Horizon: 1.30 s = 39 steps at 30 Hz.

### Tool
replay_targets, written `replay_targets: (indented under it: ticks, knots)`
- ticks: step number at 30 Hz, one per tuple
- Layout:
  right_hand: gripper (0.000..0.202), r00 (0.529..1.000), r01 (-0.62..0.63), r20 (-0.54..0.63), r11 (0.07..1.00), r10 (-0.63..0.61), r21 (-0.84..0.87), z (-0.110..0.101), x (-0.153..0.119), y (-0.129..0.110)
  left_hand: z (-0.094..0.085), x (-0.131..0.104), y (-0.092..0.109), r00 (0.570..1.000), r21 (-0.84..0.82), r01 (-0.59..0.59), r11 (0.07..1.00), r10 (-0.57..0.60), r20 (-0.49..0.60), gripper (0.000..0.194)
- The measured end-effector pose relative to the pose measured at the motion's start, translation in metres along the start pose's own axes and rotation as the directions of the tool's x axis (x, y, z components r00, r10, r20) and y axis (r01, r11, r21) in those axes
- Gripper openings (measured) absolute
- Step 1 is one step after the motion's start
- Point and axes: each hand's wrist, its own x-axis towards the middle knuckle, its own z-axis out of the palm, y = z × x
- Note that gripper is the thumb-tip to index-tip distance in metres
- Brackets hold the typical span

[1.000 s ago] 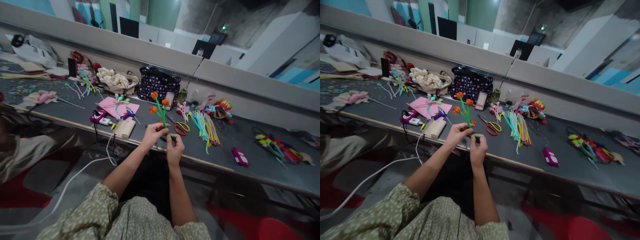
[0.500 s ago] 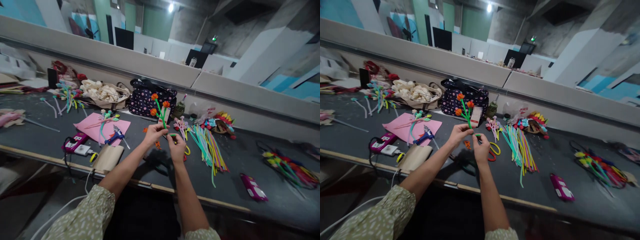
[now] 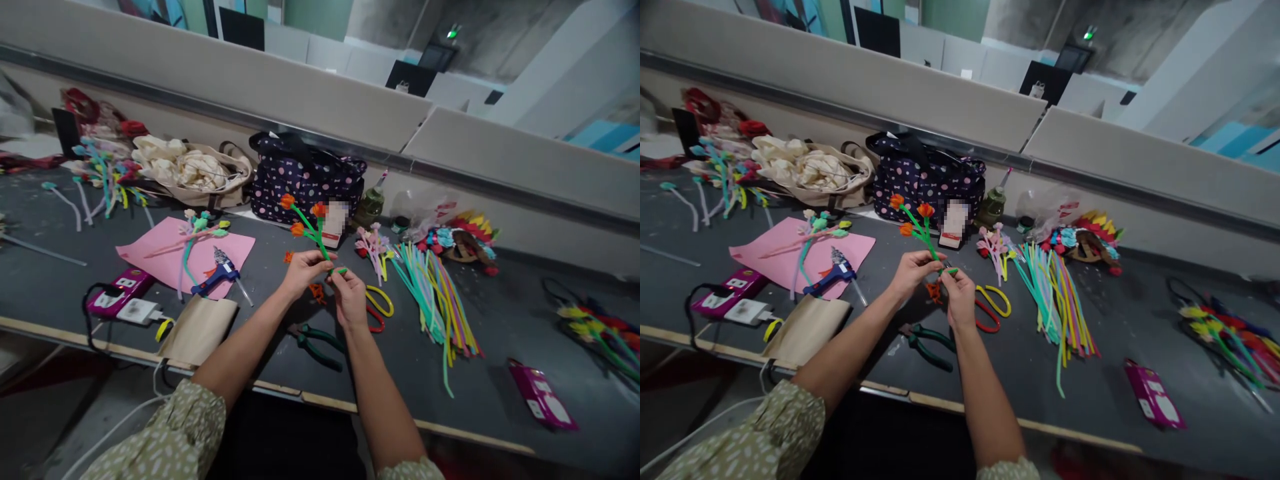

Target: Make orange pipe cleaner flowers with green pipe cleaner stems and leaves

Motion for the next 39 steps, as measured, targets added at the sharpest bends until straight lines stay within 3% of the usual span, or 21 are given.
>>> replay_targets:
  ticks: [3, 6, 10, 15, 22, 31, 39]
  knots:
    - [0.016, 0.982, 0.155, -0.070, 0.959, -0.176, -0.235, 0.003, -0.004, 0.002, 0.003, -0.002, 0.001, 0.999, 0.015, 0.001, 1.000, -0.001, -0.035, 0.029]
    - [0.018, 0.947, 0.233, -0.094, 0.859, -0.307, -0.457, 0.005, -0.008, 0.006, 0.004, -0.004, 0.000, 0.996, 0.014, 0.002, 1.000, -0.001, -0.085, 0.031]
    - [0.017, 0.911, 0.282, -0.086, 0.762, -0.402, -0.583, 0.004, -0.009, 0.013, 0.004, -0.005, -0.005, 0.994, -0.015, 0.033, 0.999, -0.034, -0.105, 0.037]
    - [0.018, 0.916, 0.267, -0.076, 0.738, -0.395, -0.620, 0.001, -0.008, 0.018, 0.005, -0.005, -0.008, 0.996, -0.051, 0.039, 0.998, -0.043, -0.072, 0.037]
    - [0.025, 0.953, 0.222, -0.083, 0.856, -0.292, -0.467, 0.000, -0.005, 0.018, 0.002, -0.004, -0.009, 0.992, -0.038, 0.036, 0.999, -0.041, -0.118, 0.032]
    - [0.023, 0.972, 0.193, -0.022, 0.856, -0.232, -0.480, -0.005, -0.002, 0.020, -0.003, -0.003, -0.012, 0.994, -0.034, 0.040, 0.999, -0.043, -0.101, 0.031]
    - [0.023, 0.975, 0.185, -0.020, 0.860, -0.221, -0.475, -0.004, -0.002, 0.024, -0.007, 0.001, -0.012, 0.978, -0.107, -0.013, 0.994, -0.010, -0.209, 0.029]
